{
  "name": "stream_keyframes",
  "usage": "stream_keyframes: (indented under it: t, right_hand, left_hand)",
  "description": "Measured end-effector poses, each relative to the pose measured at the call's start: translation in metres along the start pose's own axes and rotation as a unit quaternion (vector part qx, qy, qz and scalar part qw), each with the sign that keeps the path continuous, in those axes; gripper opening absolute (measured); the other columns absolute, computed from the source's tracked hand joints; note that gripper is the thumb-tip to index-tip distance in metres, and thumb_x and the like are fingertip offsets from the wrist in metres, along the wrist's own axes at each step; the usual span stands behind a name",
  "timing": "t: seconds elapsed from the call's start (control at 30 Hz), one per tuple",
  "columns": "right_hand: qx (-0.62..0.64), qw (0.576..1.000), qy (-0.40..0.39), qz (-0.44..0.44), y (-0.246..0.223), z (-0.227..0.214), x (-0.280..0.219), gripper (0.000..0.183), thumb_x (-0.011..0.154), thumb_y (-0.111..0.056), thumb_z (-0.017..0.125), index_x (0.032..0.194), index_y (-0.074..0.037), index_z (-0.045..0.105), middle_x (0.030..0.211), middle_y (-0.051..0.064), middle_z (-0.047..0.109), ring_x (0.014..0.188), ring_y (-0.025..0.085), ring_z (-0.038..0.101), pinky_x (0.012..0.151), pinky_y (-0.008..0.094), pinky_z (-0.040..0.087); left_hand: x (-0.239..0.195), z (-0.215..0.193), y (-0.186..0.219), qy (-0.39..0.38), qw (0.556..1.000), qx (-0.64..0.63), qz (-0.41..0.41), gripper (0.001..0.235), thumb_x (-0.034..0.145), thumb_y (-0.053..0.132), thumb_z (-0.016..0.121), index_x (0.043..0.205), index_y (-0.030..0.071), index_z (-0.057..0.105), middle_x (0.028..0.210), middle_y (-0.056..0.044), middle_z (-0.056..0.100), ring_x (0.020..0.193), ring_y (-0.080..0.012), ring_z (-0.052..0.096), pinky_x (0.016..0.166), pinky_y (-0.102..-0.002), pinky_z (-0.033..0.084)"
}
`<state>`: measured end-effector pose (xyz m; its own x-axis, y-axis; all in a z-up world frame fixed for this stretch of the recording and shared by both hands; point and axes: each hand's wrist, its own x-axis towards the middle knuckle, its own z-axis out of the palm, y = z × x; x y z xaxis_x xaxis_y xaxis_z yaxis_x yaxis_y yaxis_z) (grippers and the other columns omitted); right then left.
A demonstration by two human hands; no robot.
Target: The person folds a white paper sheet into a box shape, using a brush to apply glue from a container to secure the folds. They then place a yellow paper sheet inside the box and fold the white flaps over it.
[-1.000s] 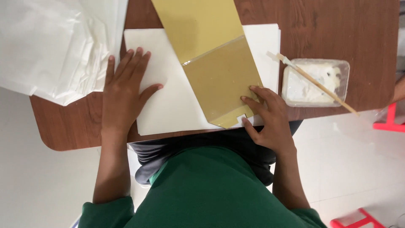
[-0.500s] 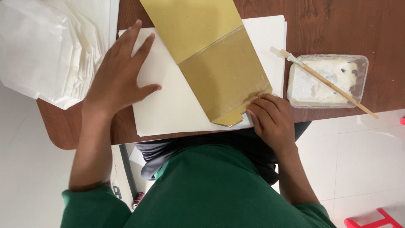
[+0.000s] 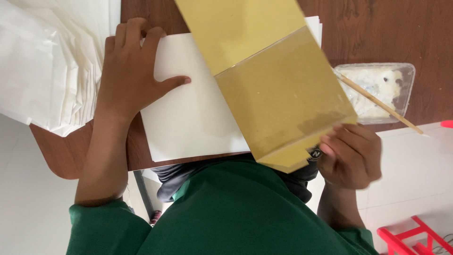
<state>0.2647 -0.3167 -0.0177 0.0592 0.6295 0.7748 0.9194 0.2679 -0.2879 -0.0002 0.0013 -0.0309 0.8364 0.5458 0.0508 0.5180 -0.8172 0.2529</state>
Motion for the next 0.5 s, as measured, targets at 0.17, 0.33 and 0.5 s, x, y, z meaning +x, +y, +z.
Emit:
stream_keyframes:
  t: [0.17,0.33,0.5]
  right_hand:
    - [-0.089,0.989,0.108,-0.038,-0.005,0.027,-0.001,0.026,0.105,-0.007,0.06,0.083,0.006,0.062,0.078,0.021,0.061,0.069,0.034,0.057,0.057,0.044,0.059]
    - [-0.107,0.98,0.166,-0.01,-0.02,0.068,-0.015,0.017,0.103,-0.008,0.064,0.09,0.003,0.065,0.084,0.017,0.063,0.072,0.032,0.061,0.058,0.039,0.057]
    - [-0.054,0.987,-0.092,0.123,-0.037,0.076,-0.01,0.016,0.099,-0.015,0.073,0.092,-0.001,0.075,0.101,0.015,0.061,0.089,0.029,0.059,0.073,0.039,0.052]
  left_hand:
    - [-0.005,-0.001,-0.001,0.002,1.0,-0.003,0.003,0.083,0.079,0.064,0.09,0.121,0.001,0.058,0.131,-0.018,0.048,0.118,-0.0378,0.049,0.094,-0.048,0.042]
    - [-0.01,0.004,-0.006,0.025,1.0,0.013,0.009,0.085,0.076,0.069,0.091,0.117,0.002,0.057,0.128,-0.016,0.05,0.115,-0.036,0.051,0.094,-0.046,0.045]
    - [-0.011,0.009,-0.01,0.057,0.998,0.023,0.02,0.094,0.066,0.07,0.096,0.122,0.005,0.057,0.126,-0.013,0.051,0.111,-0.0323,0.052,0.089,-0.043,0.046]
